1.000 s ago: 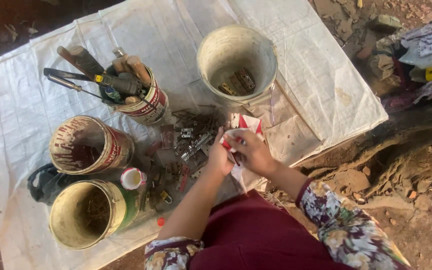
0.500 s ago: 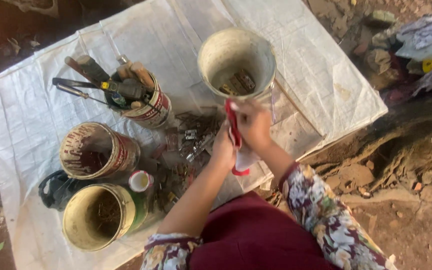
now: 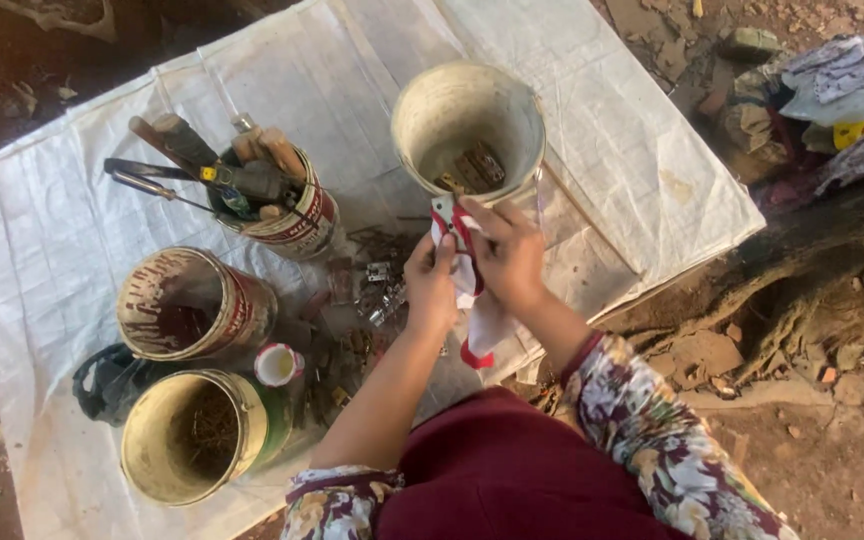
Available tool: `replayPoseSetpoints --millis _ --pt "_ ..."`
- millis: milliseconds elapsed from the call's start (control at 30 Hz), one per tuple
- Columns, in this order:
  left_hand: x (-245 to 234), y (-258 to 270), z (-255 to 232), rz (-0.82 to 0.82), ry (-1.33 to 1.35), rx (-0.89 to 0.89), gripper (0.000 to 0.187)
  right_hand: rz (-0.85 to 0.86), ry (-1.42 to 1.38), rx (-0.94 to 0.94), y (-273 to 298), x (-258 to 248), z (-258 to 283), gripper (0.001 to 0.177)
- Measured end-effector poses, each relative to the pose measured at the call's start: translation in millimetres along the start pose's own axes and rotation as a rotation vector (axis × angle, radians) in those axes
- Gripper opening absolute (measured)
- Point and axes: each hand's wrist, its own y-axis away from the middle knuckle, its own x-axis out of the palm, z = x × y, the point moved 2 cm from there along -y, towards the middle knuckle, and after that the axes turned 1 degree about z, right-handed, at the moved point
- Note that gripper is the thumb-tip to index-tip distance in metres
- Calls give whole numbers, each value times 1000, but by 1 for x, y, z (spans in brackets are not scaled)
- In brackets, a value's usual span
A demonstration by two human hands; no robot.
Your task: The person cleans metal door hinges with a cloth and water.
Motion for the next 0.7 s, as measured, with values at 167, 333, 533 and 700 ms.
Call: replayPoseSetpoints --millis 167,333,533,700 --pt "5 6 -23 -70 -146 96 24 125 -32 -165 37 9 -3 45" --pt "11 14 -25 -27 -311 197 25 36 -44 4 13 16 -9 35" --pt "-15 -8 -10 -116 -167 129 24 178 40 -120 43 4 0 45" --pt "-13 0 -36 -106 -283 206 22 257 -355 -106 58 1 -45 53"
